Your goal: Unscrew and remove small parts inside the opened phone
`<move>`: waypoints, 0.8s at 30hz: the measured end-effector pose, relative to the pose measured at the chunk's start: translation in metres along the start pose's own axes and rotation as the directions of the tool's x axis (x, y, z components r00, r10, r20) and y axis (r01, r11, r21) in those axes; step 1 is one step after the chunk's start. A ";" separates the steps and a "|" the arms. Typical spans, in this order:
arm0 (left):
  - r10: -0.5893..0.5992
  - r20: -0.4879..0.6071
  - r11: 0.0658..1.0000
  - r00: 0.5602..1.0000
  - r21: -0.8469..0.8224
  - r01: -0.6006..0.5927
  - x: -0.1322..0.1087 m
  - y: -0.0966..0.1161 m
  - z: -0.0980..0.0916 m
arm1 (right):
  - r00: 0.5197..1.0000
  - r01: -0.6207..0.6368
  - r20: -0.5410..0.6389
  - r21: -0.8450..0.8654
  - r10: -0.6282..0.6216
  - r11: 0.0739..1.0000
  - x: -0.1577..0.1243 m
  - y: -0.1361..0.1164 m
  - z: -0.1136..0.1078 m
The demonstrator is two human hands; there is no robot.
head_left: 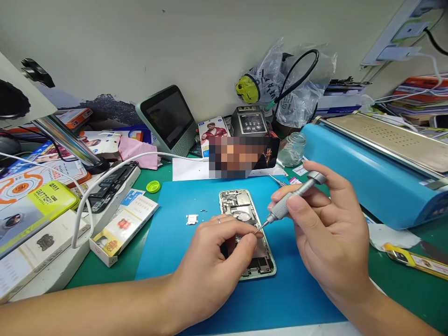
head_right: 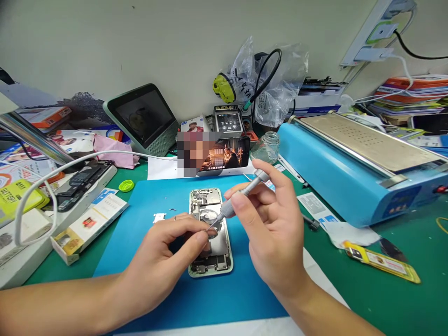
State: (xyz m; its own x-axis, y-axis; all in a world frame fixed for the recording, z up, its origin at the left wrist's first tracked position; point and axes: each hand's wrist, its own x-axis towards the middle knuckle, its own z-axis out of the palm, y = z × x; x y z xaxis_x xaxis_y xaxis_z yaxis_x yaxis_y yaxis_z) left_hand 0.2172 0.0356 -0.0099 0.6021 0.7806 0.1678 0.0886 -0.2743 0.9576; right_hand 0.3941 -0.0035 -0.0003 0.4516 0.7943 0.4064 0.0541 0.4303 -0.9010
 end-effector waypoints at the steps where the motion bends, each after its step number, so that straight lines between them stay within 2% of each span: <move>1: -0.004 -0.001 1.000 1.000 -0.002 0.004 0.000 0.000 0.000 | 1.000 0.005 0.001 -0.002 -0.005 1.000 0.000 0.000 0.000; 13: -0.011 -0.009 1.000 1.000 -0.017 0.011 0.001 0.002 0.001 | 0.998 0.066 -0.004 -0.063 -0.067 0.996 -0.003 -0.001 0.000; 24: -0.005 -0.013 1.000 1.000 -0.015 0.005 -0.001 0.003 0.000 | 0.998 0.068 0.001 -0.071 -0.068 0.995 -0.002 -0.002 0.000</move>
State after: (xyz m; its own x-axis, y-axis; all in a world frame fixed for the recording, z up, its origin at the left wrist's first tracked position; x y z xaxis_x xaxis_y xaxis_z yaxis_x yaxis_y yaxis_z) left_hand 0.2173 0.0342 -0.0073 0.5914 0.7892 0.1656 0.0795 -0.2615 0.9619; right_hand 0.3926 -0.0058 0.0004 0.4458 0.7639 0.4667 0.1473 0.4516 -0.8800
